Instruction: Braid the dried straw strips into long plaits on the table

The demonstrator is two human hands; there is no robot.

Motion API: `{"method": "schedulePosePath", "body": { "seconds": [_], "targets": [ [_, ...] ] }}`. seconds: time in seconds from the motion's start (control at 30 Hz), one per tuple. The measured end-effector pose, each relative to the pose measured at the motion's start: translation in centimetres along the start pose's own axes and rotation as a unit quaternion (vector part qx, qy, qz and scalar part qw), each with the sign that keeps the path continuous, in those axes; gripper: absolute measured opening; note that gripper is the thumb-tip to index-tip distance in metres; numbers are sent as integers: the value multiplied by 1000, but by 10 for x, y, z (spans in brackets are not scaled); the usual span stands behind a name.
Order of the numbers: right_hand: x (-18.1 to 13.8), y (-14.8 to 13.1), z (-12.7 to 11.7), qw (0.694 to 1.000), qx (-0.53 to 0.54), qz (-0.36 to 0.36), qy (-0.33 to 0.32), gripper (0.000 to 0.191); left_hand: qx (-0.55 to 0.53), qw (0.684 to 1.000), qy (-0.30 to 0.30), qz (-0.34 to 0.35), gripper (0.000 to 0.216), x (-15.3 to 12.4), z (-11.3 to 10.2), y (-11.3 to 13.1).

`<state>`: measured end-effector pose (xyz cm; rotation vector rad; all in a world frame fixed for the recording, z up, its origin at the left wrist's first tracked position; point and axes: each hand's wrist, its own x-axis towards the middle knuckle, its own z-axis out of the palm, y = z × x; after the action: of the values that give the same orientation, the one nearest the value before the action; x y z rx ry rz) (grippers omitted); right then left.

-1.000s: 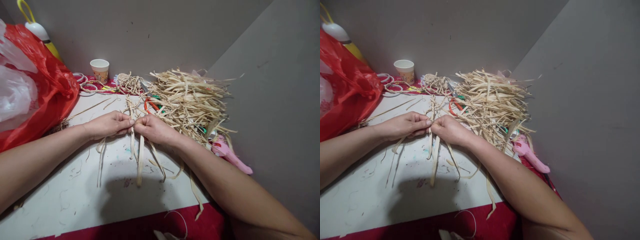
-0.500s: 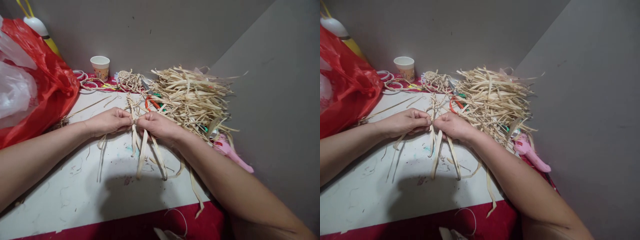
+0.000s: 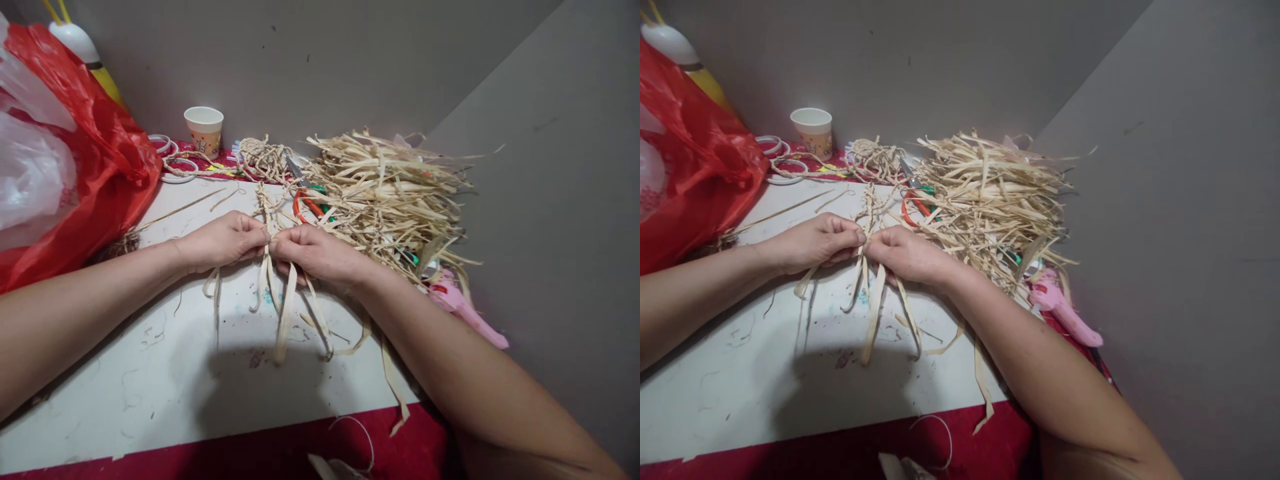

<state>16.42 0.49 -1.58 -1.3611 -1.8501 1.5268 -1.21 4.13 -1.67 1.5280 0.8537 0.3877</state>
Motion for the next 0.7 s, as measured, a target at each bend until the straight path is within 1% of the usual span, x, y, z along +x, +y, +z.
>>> {"method": "schedulePosePath", "body": {
  "seconds": [0.1,0.2,0.33,0.43,0.53,0.63,0.7],
  "targets": [
    [-2,-2,-1,999,25,18,-29,26,34,999,18,16,29,-1,3,-1],
    [-4,-7,-2,999,26,27,-37,26,57,998,24,30,27,-2,4,-1],
    [-9,-13,-1,998,-1,60,-9,29,88,995,30,41,26,-2,5,-2],
    [-12,-17,2,996,-7,89,12,32,91,994,34,51,26,-2,5,-3],
    [-13,-20,10,995,36,97,12,32,86,994,34,59,27,-3,6,-2],
    [-12,-22,19,990,85,110,25,31,92,993,31,61,26,-4,6,-1],
    [-11,-21,25,990,78,109,40,31,92,993,31,68,26,-5,7,-1]
  ]
}}
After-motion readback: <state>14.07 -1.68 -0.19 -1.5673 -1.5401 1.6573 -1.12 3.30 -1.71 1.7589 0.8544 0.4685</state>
